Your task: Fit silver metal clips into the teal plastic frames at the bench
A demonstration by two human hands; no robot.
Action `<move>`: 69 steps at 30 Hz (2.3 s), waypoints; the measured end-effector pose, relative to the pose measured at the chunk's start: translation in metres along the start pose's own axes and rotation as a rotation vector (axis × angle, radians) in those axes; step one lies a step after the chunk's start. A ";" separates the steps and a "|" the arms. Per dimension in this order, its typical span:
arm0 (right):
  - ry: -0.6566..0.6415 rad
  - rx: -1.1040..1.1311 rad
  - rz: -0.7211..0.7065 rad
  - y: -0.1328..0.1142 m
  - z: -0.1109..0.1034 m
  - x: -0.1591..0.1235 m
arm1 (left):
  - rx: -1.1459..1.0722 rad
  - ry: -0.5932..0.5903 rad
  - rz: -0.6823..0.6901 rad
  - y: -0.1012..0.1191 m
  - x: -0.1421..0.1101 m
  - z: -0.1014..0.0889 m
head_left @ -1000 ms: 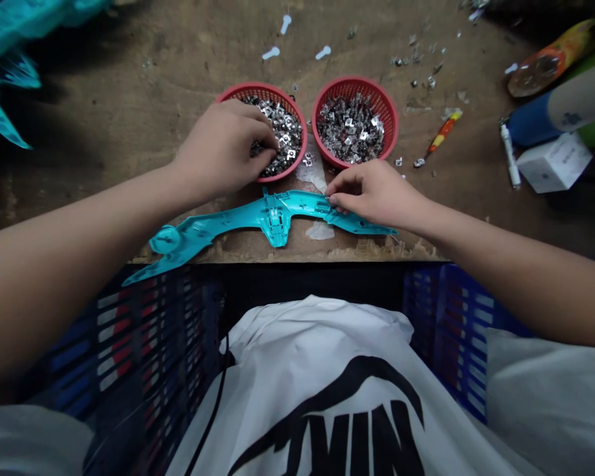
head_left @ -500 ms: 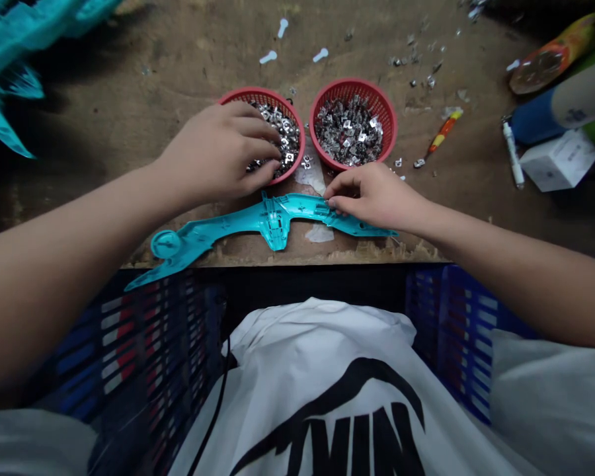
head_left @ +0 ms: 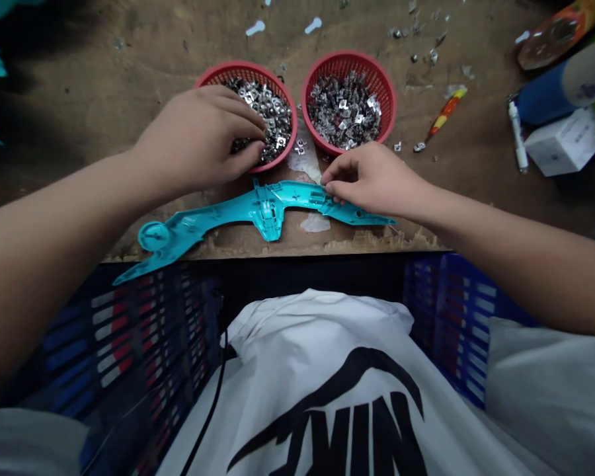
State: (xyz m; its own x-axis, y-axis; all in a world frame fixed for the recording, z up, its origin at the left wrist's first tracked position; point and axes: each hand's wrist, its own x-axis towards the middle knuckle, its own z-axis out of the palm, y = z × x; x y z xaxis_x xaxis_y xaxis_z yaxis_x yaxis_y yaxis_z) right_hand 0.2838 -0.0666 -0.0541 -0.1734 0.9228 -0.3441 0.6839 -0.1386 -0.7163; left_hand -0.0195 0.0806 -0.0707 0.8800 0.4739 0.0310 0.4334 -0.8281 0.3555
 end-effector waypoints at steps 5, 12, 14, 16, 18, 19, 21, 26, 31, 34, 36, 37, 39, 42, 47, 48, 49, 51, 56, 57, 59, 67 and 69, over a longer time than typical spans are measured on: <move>-0.002 -0.056 -0.013 0.001 -0.002 0.000 | -0.019 0.104 -0.059 -0.001 -0.003 -0.007; -0.001 -0.109 -0.012 -0.003 -0.002 -0.001 | 0.017 0.173 -0.202 0.008 -0.004 -0.009; -0.001 -0.113 0.000 -0.005 -0.003 -0.002 | -0.005 0.200 -0.223 0.010 -0.004 -0.009; -0.011 -0.121 0.001 -0.005 -0.003 -0.002 | -0.038 0.221 -0.214 0.010 -0.004 -0.009; -0.017 -0.126 -0.011 -0.004 -0.003 -0.002 | -0.068 0.218 -0.195 0.010 -0.003 -0.009; -0.014 -0.127 -0.019 -0.003 -0.002 -0.002 | -0.080 0.216 -0.184 0.010 -0.002 -0.009; -0.005 -0.140 -0.035 -0.002 0.000 -0.004 | -0.115 0.220 -0.167 0.014 -0.002 -0.009; -0.016 -0.267 -0.089 -0.009 0.007 -0.010 | -0.334 0.286 -0.208 0.037 -0.002 -0.008; -0.045 -0.356 -0.157 -0.015 0.011 -0.013 | -0.482 0.341 -0.269 0.046 -0.004 -0.004; -0.005 -0.353 -0.133 -0.014 0.013 -0.013 | -0.486 0.332 -0.278 0.042 -0.005 -0.003; 0.001 -0.349 -0.111 -0.013 0.013 -0.013 | -0.484 0.318 -0.271 0.040 -0.006 -0.003; -0.012 -0.346 -0.112 -0.013 0.012 -0.012 | -0.482 0.310 -0.264 0.040 -0.007 -0.003; -0.034 -0.330 -0.146 -0.015 0.007 -0.013 | -0.474 0.290 -0.251 0.044 -0.009 -0.002; 0.060 -0.240 -0.251 -0.019 -0.004 -0.014 | -0.557 0.301 -0.241 0.061 -0.011 0.004; 0.238 -0.105 -0.410 -0.027 -0.012 -0.021 | -0.823 0.339 -0.268 0.097 -0.009 0.017; 0.249 -0.109 -0.413 -0.029 -0.011 -0.023 | -0.835 0.351 -0.273 0.101 -0.009 0.019; 0.265 -0.119 -0.407 -0.031 -0.010 -0.024 | -0.837 0.383 -0.275 0.103 -0.008 0.022; 0.292 -0.151 -0.393 -0.037 -0.008 -0.027 | -0.812 0.454 -0.275 0.105 -0.009 0.026; 0.185 -0.263 -0.387 -0.040 -0.011 -0.024 | -0.700 0.366 -0.240 0.104 -0.020 0.038; 0.134 -0.291 -0.383 -0.037 -0.012 -0.021 | -0.673 0.314 -0.227 0.104 -0.023 0.040; 0.040 -0.340 -0.366 -0.024 -0.012 -0.012 | -0.559 0.199 -0.168 0.103 -0.031 0.046; 0.013 -0.453 -0.217 0.014 -0.015 0.018 | -0.130 -0.119 0.103 0.094 -0.042 0.059; -0.028 -0.493 -0.256 0.007 -0.017 0.014 | -0.139 -0.112 0.131 0.093 -0.040 0.060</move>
State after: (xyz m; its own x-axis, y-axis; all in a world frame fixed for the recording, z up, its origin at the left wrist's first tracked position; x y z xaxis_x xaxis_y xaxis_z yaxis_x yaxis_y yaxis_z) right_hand 0.2986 -0.0482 -0.0536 -0.3919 0.8941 -0.2168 0.8669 0.2799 -0.4125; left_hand -0.0025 -0.0335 -0.0947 0.9466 0.3221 -0.0163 0.2899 -0.8275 0.4808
